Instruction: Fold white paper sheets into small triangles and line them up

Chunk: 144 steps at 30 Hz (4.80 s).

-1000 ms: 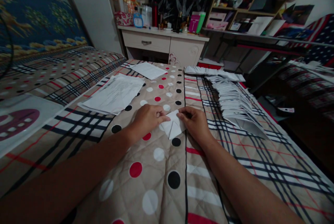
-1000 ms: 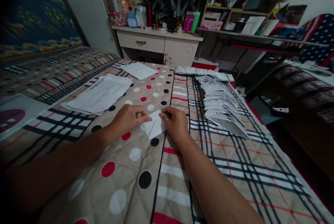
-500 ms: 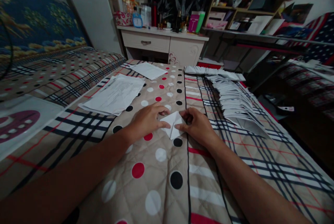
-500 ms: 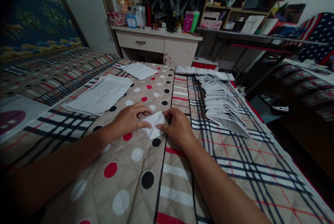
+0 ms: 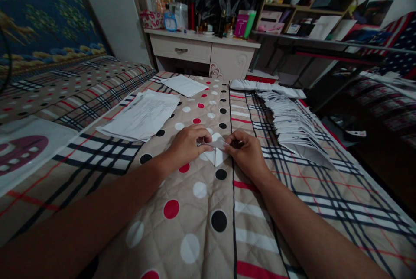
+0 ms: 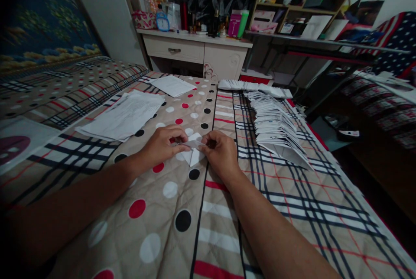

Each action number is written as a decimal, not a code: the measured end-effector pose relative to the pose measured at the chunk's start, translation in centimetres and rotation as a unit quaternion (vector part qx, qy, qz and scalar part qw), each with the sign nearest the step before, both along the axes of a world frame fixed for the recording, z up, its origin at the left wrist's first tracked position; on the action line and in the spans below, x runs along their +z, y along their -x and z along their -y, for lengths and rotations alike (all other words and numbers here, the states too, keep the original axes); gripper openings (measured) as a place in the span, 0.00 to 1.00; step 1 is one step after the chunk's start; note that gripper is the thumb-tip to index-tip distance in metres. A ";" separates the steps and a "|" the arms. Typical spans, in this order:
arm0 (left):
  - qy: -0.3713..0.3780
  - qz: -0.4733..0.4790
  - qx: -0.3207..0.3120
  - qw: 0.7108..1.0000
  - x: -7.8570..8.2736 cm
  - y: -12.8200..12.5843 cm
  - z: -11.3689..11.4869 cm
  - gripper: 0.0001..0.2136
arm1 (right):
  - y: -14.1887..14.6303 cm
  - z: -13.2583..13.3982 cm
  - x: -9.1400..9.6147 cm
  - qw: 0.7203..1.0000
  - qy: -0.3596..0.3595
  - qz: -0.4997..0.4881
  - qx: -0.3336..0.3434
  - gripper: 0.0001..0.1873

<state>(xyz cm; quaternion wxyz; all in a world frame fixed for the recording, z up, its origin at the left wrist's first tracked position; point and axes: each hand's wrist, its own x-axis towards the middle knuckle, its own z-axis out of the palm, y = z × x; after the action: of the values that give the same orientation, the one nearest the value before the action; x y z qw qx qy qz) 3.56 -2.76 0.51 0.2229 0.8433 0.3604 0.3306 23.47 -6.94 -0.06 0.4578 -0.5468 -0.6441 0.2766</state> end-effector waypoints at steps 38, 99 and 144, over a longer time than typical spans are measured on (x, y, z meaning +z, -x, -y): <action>0.022 -0.025 -0.157 0.987 0.6 1.6 0.2 0.09 | -0.9 0.4 0.8 0.961 -0.065 0.133 0.232 0.15; 0.133 -0.024 0.047 0.990 0.0 0.2 1.1 0.32 | -0.4 0.7 0.8 0.984 0.100 0.141 0.033 0.16; -0.255 -0.249 0.086 0.930 1.8 -0.3 2.9 0.05 | 1.4 1.7 1.1 0.983 0.018 -0.176 0.042 0.16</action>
<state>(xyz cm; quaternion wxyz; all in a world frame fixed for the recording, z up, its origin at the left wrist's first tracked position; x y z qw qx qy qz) 3.86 -5.62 2.26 -0.1257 0.8926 0.3795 0.2086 22.04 -8.63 1.07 0.5423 -0.4704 -0.5705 0.3989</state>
